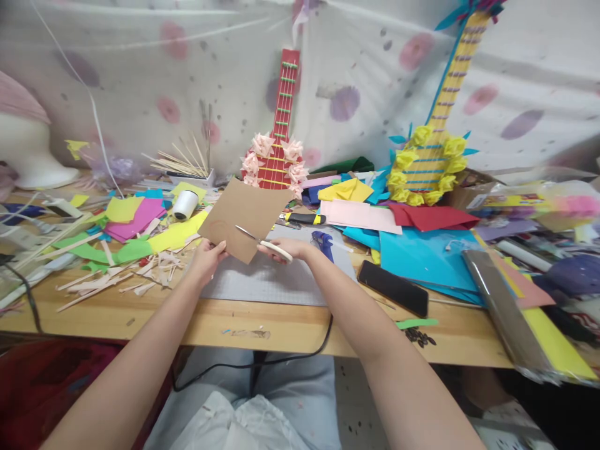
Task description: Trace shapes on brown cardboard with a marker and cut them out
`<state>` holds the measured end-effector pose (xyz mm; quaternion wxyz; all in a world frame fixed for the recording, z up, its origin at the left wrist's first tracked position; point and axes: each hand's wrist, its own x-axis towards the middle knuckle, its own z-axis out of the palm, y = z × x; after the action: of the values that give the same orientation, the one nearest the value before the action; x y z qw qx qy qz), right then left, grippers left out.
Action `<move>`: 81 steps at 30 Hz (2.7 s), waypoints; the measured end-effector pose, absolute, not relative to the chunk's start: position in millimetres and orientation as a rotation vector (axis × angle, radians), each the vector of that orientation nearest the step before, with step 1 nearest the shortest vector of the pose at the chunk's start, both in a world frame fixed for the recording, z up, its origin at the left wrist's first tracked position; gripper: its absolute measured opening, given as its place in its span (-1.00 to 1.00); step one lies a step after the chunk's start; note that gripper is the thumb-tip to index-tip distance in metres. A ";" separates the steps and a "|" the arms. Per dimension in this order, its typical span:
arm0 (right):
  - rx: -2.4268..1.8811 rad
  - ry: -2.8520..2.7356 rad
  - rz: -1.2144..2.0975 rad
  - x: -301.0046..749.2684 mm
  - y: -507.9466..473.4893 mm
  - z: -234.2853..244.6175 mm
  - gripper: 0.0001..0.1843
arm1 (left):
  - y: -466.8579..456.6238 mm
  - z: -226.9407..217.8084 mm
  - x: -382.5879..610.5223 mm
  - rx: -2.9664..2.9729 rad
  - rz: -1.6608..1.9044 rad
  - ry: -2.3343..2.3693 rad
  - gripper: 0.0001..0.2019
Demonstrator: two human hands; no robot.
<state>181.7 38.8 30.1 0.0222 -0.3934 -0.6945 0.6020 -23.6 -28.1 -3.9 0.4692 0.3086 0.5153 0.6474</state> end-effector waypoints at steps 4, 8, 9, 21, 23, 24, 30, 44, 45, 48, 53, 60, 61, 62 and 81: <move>-1.245 -2.188 1.755 184.5 33.2 31.9 -0.53 | -25.9 -1.5 -22.4 0.702 1.521 1.309 -0.83; -1.199 -2.251 1.629 185.8 29.0 30.4 -0.47 | -24.3 3.6 -24.1 0.659 1.494 1.257 -0.85; -1.182 -2.263 1.607 186.0 28.6 29.2 -0.46 | -23.2 5.0 -25.2 0.648 1.487 1.228 -0.84; -1.158 -2.260 1.535 184.5 28.0 22.0 -0.42 | -13.7 8.0 -32.8 0.643 1.473 1.197 -0.84; -1.162 -2.253 1.541 184.2 26.9 24.0 -0.43 | -13.7 10.9 -33.5 0.634 1.452 1.207 -0.83; -1.160 -2.249 1.545 183.6 25.8 25.7 -0.43 | -13.7 13.0 -33.9 0.631 1.440 1.206 -0.82; -1.160 -2.180 1.590 176.5 17.2 35.2 -0.44 | -16.2 25.5 -38.4 0.626 1.404 1.209 -0.79; -0.920 -2.189 1.930 165.6 33.6 28.9 -0.45 | -20.0 30.2 -53.8 0.924 1.402 1.373 -0.68; -0.920 -2.188 1.943 165.0 34.9 29.4 -0.44 | -20.2 30.4 -54.1 0.950 1.424 1.372 -0.64; -0.986 -2.210 1.941 162.7 37.7 32.6 -0.43 | -20.7 30.3 -55.7 0.976 1.459 1.387 -0.60; -0.998 -2.248 1.947 159.1 32.9 38.3 -0.45 | -22.6 29.0 -58.8 0.974 1.456 1.407 -0.64; -0.984 -2.212 2.024 165.4 21.8 44.6 -0.43 | -19.5 35.3 -53.5 1.004 1.432 1.367 -0.67; -0.974 -2.193 2.036 168.5 22.4 44.1 -0.42 | -18.4 35.7 -52.2 1.017 1.433 1.365 -0.67; -0.963 -2.180 2.061 171.9 23.3 42.8 -0.40 | -17.4 35.7 -51.4 1.027 1.438 1.367 -0.67; -0.861 -2.257 2.115 183.3 31.6 37.8 -0.36 | -21.1 37.0 -61.8 0.856 1.292 1.313 -0.78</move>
<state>183.3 31.6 37.8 -0.0346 -0.2679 -0.7025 0.6584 -61.8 -21.1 37.0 0.5271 0.3583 0.5492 0.5406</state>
